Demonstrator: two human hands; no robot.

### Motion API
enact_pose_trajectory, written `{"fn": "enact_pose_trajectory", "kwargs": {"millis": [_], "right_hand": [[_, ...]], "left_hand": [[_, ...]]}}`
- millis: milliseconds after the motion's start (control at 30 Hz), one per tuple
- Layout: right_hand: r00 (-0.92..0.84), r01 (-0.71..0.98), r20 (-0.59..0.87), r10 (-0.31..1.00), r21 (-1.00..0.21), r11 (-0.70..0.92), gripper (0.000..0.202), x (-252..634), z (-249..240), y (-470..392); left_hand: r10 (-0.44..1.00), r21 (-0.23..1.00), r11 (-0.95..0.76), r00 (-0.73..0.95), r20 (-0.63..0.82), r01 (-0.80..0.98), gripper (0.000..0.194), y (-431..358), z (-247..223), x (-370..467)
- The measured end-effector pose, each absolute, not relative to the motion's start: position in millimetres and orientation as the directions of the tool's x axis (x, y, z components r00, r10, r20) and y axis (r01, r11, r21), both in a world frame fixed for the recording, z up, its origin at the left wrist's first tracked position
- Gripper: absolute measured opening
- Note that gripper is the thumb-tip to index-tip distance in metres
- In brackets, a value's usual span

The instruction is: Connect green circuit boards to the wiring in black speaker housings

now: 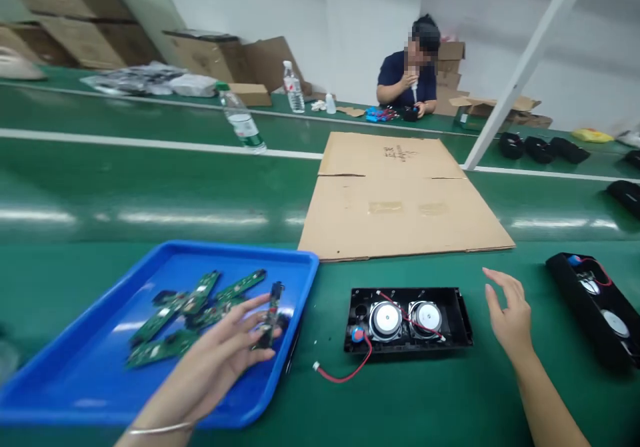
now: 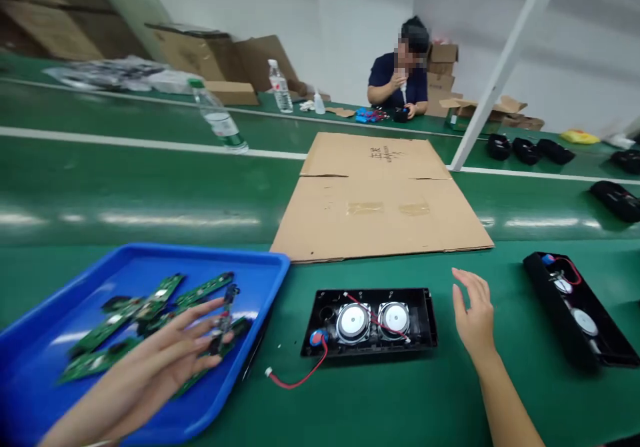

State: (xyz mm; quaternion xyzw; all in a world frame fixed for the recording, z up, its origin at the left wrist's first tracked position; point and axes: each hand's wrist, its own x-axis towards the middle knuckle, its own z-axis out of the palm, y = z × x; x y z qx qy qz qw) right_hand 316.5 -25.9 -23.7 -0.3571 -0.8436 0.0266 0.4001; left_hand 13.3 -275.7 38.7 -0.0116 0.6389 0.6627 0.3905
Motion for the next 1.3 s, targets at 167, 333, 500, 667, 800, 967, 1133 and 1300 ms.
{"fn": "enact_pose_trajectory", "kwargs": {"millis": [167,333,500,667,800,967,1133,1300], "right_hand": [[-0.759,-0.037,0.639,0.125,-0.234,0.971,0.022,242.7,21.7,-106.9],[-0.805,-0.228,0.577,-0.141,-0.080,0.970,0.023,192.1,11.0,-161.3],[-0.803,-0.195,0.596,0.020,-0.295,0.935,0.023,179.9,4.0,-170.4],[-0.873,-0.029,0.250,0.420,-0.885,0.465,0.022,182.2,26.1,-157.7],[-0.908,0.137,-0.094,0.409,-0.987,0.079,0.026,182.1,37.5,-148.0],[-0.940,0.276,-0.203,0.273,-0.924,0.263,0.024,183.4,40.7,-144.2],[-0.945,0.285,-0.209,0.250,-0.903,0.323,0.041,189.0,44.5,-140.3],[-0.965,0.239,-0.200,0.169,-0.934,0.264,0.018,191.8,49.5,-138.4]], "left_hand": [[0.681,0.689,-0.058,-0.533,-0.502,-0.722,0.030,-292.1,3.6,59.5],[0.724,0.631,-0.112,-0.498,-0.477,-0.767,0.031,-289.4,-15.4,68.5],[0.737,0.664,-0.087,-0.496,-0.459,-0.743,0.042,-290.2,-13.7,62.2],[0.690,0.828,-0.038,-0.614,-0.383,-0.559,0.037,-282.0,-10.7,68.9],[0.704,0.925,0.040,-0.646,-0.294,-0.377,0.029,-275.6,-8.9,76.8],[0.734,0.967,0.100,-0.639,-0.230,-0.233,0.023,-274.2,1.2,79.3],[0.744,0.924,-0.002,-0.618,-0.255,-0.383,0.031,-274.3,3.0,79.0],[0.829,0.770,-0.032,-0.447,-0.336,-0.638,0.031,-275.3,4.7,77.4]]}}
